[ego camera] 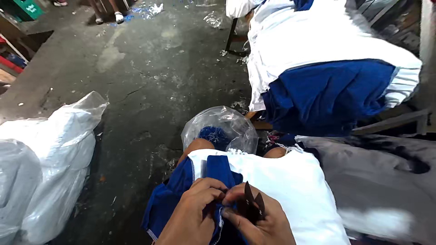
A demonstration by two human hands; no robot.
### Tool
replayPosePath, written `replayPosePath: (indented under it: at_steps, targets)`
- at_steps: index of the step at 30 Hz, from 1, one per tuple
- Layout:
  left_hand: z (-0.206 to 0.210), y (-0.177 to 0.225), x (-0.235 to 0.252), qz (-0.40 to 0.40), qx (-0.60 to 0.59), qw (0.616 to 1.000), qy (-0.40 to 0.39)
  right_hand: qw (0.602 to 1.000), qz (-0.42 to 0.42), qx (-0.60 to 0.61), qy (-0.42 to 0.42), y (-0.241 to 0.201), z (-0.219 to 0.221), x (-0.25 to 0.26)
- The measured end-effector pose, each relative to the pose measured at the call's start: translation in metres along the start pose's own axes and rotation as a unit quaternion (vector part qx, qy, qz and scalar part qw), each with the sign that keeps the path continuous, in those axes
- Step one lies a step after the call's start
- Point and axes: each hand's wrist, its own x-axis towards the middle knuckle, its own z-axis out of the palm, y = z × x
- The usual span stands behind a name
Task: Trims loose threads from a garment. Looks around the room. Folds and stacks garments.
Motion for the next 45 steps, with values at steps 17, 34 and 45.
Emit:
replayPosePath:
  at_steps: [17,34,45]
  targets:
    - [0.008,0.0,-0.015,-0.045,-0.071,0.996,-0.013,0.994,-0.014,-0.062,0.086,0.01,0.013,-0.009]
    - [-0.042,-0.002,0.001,0.059,0.024,0.998,0.02,0.993,-0.03,-0.027,-0.111,0.021,-0.015,-0.007]
    - [-0.042,-0.044,-0.026,-0.089,0.149,0.984,0.035,0.976,0.175,-0.127,0.04,0.04,-0.039,-0.009]
